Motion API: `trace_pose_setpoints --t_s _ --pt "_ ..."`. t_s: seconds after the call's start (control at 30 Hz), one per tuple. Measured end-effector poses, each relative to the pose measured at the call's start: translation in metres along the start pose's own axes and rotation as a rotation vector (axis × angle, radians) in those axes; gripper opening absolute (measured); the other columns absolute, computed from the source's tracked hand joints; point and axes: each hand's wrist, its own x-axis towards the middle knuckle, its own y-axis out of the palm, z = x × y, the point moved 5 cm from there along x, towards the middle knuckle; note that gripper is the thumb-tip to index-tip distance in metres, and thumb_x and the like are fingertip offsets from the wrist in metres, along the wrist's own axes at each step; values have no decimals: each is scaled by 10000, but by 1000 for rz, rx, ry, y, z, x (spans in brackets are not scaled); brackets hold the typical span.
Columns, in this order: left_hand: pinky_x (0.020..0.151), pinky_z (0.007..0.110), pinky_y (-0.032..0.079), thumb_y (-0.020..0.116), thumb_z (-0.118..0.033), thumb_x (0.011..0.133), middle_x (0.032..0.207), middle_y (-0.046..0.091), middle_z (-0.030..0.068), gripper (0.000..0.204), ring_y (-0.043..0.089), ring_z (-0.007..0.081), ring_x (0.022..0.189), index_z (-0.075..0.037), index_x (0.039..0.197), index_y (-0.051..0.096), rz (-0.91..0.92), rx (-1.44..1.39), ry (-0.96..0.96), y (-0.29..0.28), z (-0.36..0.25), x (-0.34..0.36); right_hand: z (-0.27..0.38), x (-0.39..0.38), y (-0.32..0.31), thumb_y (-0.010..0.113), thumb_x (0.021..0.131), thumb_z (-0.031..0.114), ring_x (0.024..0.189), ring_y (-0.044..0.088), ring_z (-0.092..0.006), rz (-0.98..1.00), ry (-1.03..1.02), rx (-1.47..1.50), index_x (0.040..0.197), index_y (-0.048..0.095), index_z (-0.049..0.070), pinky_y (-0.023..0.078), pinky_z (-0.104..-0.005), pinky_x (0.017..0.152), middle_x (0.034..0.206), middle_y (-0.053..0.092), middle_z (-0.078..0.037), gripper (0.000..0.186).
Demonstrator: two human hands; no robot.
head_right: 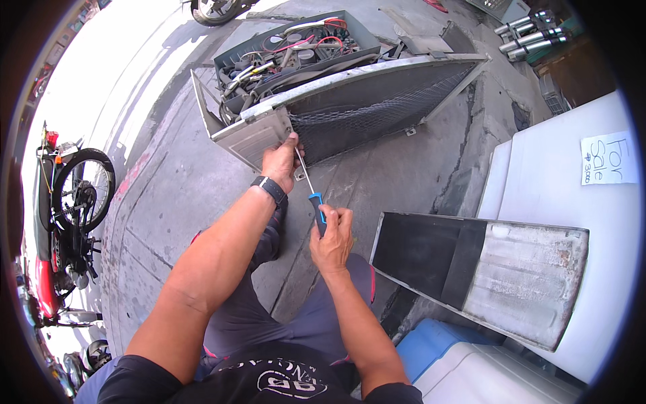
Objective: The person disassembles an air conditioner unit outdoors by using a screwdriver to remove screws from the casing and then moving the detached metal panels away.
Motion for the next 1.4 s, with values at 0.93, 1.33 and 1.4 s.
trace_pose_setpoints --t_s 0.93,1.33,1.4 --pt "585 269 436 454 -104 896 807 625 66 168 574 156 685 -16 938 590 1 -259 -211 8 13 3 -3 -3 -14 636 853 109 727 559 -155 361 448 774 1161 445 74 431 -298 621 899 563 -68 364" --pt "480 247 302 541 -238 915 623 442 -29 221 401 81 547 -35 866 614 375 237 -397 28 3 -28 16 -34 -30 684 783 77 951 574 -197 457 571 556 1197 420 98 455 -354 865 1010 572 -81 491" --pt "482 227 287 578 -369 933 616 404 -47 333 385 61 548 -44 865 605 429 236 -441 13 -28 -60 27 -42 -37 677 807 74 834 579 -170 355 616 434 1079 457 94 460 -320 761 923 572 -63 350"
